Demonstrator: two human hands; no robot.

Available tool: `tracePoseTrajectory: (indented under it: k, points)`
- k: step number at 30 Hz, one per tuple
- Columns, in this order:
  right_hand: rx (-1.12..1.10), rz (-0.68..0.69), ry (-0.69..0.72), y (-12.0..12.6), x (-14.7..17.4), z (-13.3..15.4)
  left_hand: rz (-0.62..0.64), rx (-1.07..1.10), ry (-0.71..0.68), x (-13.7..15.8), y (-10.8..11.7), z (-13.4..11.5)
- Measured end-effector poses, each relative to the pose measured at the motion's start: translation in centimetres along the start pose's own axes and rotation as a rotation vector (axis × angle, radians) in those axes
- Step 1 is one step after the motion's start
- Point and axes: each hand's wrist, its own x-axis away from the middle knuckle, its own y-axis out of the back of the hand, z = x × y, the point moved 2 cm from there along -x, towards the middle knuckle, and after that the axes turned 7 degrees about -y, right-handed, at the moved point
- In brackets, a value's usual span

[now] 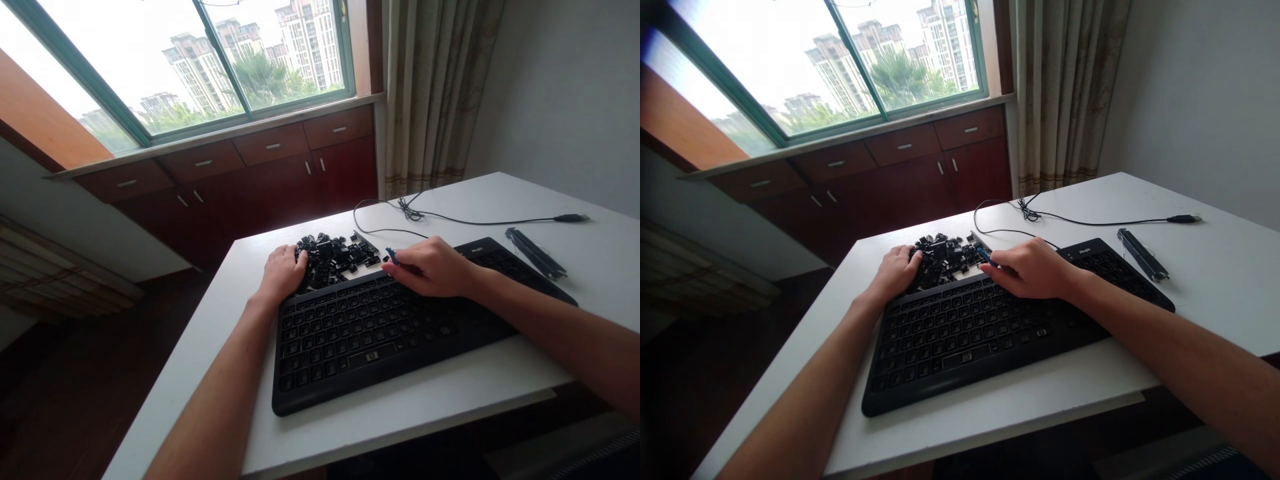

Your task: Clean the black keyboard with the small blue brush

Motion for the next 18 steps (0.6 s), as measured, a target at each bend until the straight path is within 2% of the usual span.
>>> tracePoseTrajectory:
  k: [18]
  points:
    - [0.000, 0.005, 0.022, -0.15, 0.08, 0.08, 0.006, -0.004, 0.000, -0.03, -0.02, -0.09]
